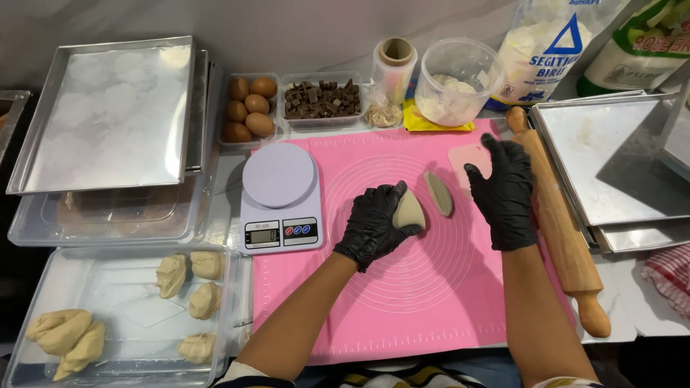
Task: Portioning dough by cutting pieces and weighing them on a digital scale to ensure uniform size.
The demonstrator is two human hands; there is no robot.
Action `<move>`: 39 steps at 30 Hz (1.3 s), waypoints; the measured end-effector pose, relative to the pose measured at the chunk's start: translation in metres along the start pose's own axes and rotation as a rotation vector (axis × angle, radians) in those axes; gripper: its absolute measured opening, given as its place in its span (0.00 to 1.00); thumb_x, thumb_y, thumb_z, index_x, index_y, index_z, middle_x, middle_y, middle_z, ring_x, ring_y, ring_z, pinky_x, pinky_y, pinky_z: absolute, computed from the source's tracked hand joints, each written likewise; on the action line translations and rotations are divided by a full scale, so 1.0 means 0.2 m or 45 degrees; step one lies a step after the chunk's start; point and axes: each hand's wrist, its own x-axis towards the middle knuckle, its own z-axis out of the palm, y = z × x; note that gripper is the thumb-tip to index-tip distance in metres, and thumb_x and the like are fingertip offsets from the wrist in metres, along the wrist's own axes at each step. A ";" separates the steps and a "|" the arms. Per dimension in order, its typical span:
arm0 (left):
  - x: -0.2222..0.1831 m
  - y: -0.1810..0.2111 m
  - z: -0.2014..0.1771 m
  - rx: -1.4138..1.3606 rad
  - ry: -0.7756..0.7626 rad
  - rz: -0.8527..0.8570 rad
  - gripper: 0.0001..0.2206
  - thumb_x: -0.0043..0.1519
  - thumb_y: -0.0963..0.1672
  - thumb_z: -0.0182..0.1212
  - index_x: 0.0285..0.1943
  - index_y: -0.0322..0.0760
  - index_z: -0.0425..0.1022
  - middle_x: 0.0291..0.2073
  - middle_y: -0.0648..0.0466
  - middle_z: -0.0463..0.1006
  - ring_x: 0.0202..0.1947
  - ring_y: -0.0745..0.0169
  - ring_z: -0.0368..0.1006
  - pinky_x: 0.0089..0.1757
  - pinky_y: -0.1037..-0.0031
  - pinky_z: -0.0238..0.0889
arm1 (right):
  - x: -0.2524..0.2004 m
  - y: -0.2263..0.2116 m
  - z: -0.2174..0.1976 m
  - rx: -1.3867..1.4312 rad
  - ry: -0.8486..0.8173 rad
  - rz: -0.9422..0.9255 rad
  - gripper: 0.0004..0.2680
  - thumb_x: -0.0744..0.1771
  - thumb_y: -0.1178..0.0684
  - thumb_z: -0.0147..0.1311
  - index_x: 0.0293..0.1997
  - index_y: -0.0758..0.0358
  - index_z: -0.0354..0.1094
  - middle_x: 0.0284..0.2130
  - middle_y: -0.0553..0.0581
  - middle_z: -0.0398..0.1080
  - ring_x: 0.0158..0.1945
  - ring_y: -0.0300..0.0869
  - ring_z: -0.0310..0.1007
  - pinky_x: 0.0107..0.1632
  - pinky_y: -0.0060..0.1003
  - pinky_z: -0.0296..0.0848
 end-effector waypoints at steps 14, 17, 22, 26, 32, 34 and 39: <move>-0.02 0.05 -0.11 0.203 0.577 0.271 0.14 0.61 0.54 0.59 0.45 0.47 0.71 0.35 0.57 0.70 0.36 0.52 0.74 0.39 0.61 0.69 | -0.06 -0.01 0.18 -0.119 -0.690 0.065 0.22 0.61 0.39 0.65 0.61 0.45 0.72 0.46 0.55 0.76 0.55 0.53 0.76 0.54 0.54 0.76; -0.09 0.10 -0.07 0.272 0.652 0.481 0.08 0.57 0.51 0.62 0.30 0.51 0.72 0.24 0.58 0.70 0.28 0.54 0.74 0.32 0.63 0.71 | -0.02 -0.09 0.06 0.065 -0.609 0.057 0.21 0.60 0.43 0.66 0.60 0.45 0.73 0.46 0.55 0.77 0.53 0.51 0.77 0.54 0.50 0.75; -0.18 0.20 -0.18 -0.027 -0.554 0.256 0.20 0.57 0.57 0.53 0.32 0.45 0.82 0.26 0.46 0.83 0.40 0.38 0.81 0.44 0.54 0.76 | 0.03 -0.54 -0.03 0.499 -0.527 -0.128 0.21 0.61 0.52 0.67 0.61 0.46 0.72 0.51 0.55 0.74 0.54 0.50 0.75 0.56 0.46 0.74; -0.18 0.23 -0.17 -0.001 -0.513 0.248 0.20 0.57 0.57 0.53 0.31 0.44 0.81 0.25 0.47 0.82 0.38 0.40 0.80 0.42 0.55 0.74 | 0.07 -0.92 0.13 0.403 -0.578 -0.700 0.18 0.65 0.49 0.62 0.63 0.40 0.69 0.51 0.59 0.73 0.52 0.56 0.75 0.52 0.52 0.76; -0.18 0.24 -0.16 0.049 -0.471 0.221 0.19 0.58 0.56 0.52 0.28 0.44 0.80 0.23 0.48 0.80 0.35 0.42 0.78 0.39 0.56 0.72 | 0.16 -1.25 0.61 0.303 -0.592 -1.234 0.17 0.68 0.45 0.55 0.66 0.40 0.64 0.54 0.54 0.70 0.59 0.54 0.70 0.59 0.51 0.71; -0.17 0.24 -0.15 0.065 -0.465 0.213 0.19 0.58 0.56 0.52 0.28 0.44 0.79 0.22 0.49 0.80 0.34 0.42 0.77 0.38 0.57 0.71 | 0.18 -1.29 0.69 0.295 -0.621 -1.300 0.17 0.68 0.47 0.55 0.67 0.42 0.63 0.54 0.55 0.71 0.59 0.54 0.70 0.60 0.52 0.71; -0.17 0.21 -0.14 0.071 -0.476 0.201 0.19 0.59 0.55 0.51 0.26 0.44 0.78 0.20 0.50 0.78 0.31 0.44 0.75 0.35 0.58 0.68 | 0.21 -1.22 0.65 0.355 -0.396 -1.353 0.22 0.68 0.43 0.58 0.72 0.45 0.61 0.60 0.61 0.68 0.64 0.61 0.65 0.64 0.54 0.66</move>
